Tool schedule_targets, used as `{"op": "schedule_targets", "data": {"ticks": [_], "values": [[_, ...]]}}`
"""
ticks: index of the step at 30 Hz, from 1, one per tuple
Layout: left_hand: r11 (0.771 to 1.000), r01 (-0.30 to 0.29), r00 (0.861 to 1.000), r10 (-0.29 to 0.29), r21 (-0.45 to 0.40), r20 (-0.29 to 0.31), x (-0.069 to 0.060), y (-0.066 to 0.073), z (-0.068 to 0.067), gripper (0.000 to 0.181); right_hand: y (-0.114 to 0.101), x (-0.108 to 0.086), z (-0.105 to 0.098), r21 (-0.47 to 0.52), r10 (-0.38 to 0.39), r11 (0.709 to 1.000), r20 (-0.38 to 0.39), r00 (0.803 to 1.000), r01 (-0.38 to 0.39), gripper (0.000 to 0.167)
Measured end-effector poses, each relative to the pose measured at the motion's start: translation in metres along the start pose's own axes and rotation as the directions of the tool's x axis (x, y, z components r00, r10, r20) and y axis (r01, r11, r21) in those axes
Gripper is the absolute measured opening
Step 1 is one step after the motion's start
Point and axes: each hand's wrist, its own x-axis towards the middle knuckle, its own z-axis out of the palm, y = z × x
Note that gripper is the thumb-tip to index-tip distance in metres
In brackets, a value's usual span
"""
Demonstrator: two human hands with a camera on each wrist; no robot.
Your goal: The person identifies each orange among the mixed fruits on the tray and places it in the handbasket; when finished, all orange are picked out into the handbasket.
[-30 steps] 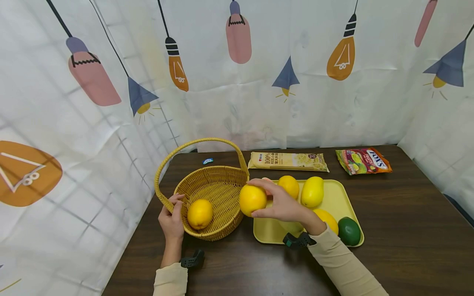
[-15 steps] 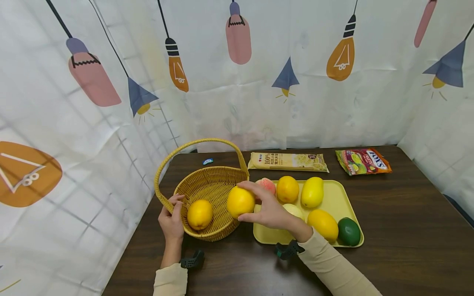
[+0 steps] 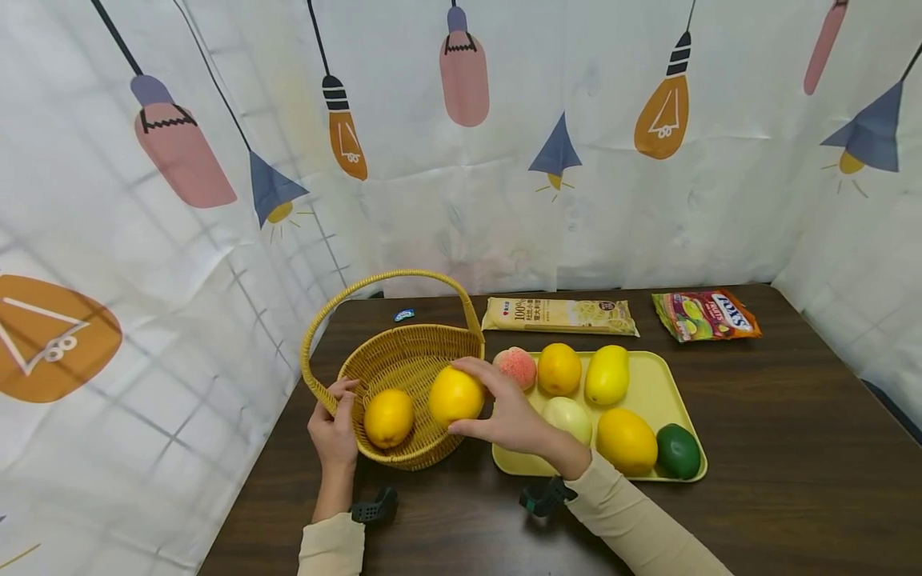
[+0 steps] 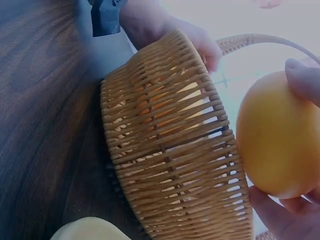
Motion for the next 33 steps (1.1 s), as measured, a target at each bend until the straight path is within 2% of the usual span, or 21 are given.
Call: {"op": "schedule_targets", "data": {"ticks": [3, 9, 12, 16, 21, 27, 33], "values": [[1.000, 0.009, 1.000, -0.009, 0.002, 0.004, 0.000, 0.004, 0.001, 0.020, 0.001, 0.002, 0.002, -0.020, -0.014, 1.000, -0.011, 1.000, 0.013, 0.075], [1.000, 0.016, 0.999, -0.017, 0.015, 0.029, -0.005, 0.028, 0.002, 0.016, 0.003, 0.005, 0.012, -0.065, -0.034, 0.997, -0.032, 0.999, 0.032, 0.074], [1.000, 0.023, 0.999, -0.024, 0.018, 0.032, -0.006, 0.031, 0.002, 0.016, 0.005, 0.007, 0.018, -0.072, -0.042, 0.997, -0.024, 0.999, 0.040, 0.074], [0.999, 0.037, 0.999, -0.037, 0.012, 0.026, -0.004, 0.021, 0.001, 0.017, 0.004, 0.013, 0.023, -0.084, -0.035, 0.996, -0.006, 0.999, 0.034, 0.074], [0.999, 0.038, 0.999, -0.038, 0.016, 0.016, -0.001, 0.004, 0.000, 0.020, 0.003, 0.021, 0.027, -0.090, 0.037, 0.995, 0.024, 0.999, -0.035, 0.076], [1.000, 0.029, 0.999, -0.029, 0.011, 0.018, -0.001, 0.000, 0.000, 0.021, 0.006, 0.035, 0.030, -0.113, 0.109, 0.988, 0.027, 0.994, -0.105, 0.078], [1.000, 0.025, 1.000, -0.025, 0.019, 0.017, 0.000, 0.000, -0.001, 0.020, 0.005, 0.046, 0.031, -0.117, 0.192, 0.976, 0.043, 0.980, -0.186, 0.082]]}}
